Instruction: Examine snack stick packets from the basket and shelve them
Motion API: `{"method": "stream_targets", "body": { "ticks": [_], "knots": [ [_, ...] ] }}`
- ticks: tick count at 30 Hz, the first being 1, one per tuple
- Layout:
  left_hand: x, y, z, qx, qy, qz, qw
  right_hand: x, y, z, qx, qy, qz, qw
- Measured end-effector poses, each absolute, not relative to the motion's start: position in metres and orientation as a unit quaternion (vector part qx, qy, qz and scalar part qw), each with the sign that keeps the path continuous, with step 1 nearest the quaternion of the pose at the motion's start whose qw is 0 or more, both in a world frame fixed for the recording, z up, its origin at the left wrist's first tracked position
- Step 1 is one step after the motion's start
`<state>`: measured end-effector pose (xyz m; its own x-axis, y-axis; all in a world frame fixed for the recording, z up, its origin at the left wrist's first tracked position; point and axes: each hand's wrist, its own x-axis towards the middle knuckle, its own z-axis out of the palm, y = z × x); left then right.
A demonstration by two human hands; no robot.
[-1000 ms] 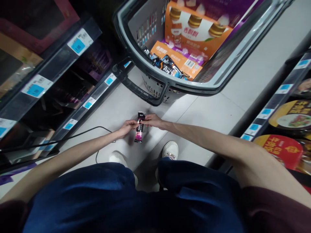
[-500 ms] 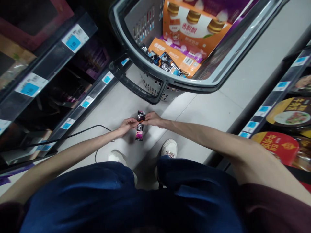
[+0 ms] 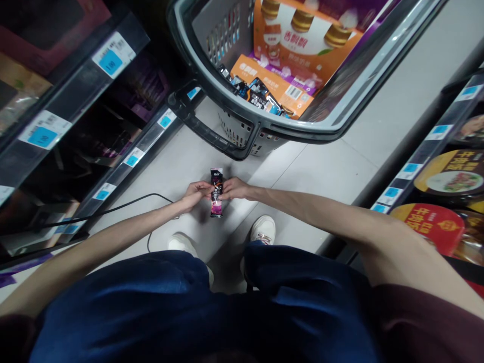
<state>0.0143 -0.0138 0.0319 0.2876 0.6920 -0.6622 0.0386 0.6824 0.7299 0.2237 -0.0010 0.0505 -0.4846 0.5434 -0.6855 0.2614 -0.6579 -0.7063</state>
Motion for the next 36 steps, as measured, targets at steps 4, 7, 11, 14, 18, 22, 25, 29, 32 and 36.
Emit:
{"method": "stream_targets", "body": {
  "ticks": [4,7,11,14,18,22,25,29,32,36],
  "knots": [
    [0.0106,-0.0119,0.0296,0.314,0.508,0.195,0.778,0.2259,0.0005,0.0468,-0.522,-0.389,0.749,0.125],
    [0.009,-0.0117,0.0266,0.311,0.492,0.184,0.792,0.2287,0.0049,0.0441,-0.548,-0.379,0.731,0.147],
    [0.0095,-0.0122,0.0251,0.315,0.508,0.187,0.78,0.2296,0.0075,0.0429,-0.555,-0.379,0.726,0.146],
    [0.0101,-0.0122,0.0272,0.335,0.516,0.187,0.766,0.2293,0.0067,0.043,-0.557,-0.377,0.726,0.143],
    [0.0098,-0.0125,0.0299,0.345,0.521,0.189,0.757,0.2301,0.007,0.0446,-0.552,-0.384,0.73,0.12],
    [0.0084,-0.0124,0.0283,0.351,0.529,0.185,0.75,0.2297,0.0082,0.0464,-0.562,-0.38,0.725,0.117],
    [0.0079,-0.0116,0.027,0.362,0.534,0.188,0.741,0.2284,0.0081,0.0464,-0.566,-0.379,0.723,0.118],
    [0.0088,-0.0113,0.0275,0.372,0.542,0.192,0.729,0.2271,0.0073,0.0457,-0.571,-0.379,0.719,0.115],
    [0.0098,-0.0115,0.0274,0.356,0.543,0.194,0.736,0.227,0.007,0.0459,-0.573,-0.375,0.72,0.11],
    [0.01,-0.0117,0.027,0.32,0.54,0.188,0.756,0.227,0.007,0.0471,-0.573,-0.373,0.721,0.114]
  ]
}}
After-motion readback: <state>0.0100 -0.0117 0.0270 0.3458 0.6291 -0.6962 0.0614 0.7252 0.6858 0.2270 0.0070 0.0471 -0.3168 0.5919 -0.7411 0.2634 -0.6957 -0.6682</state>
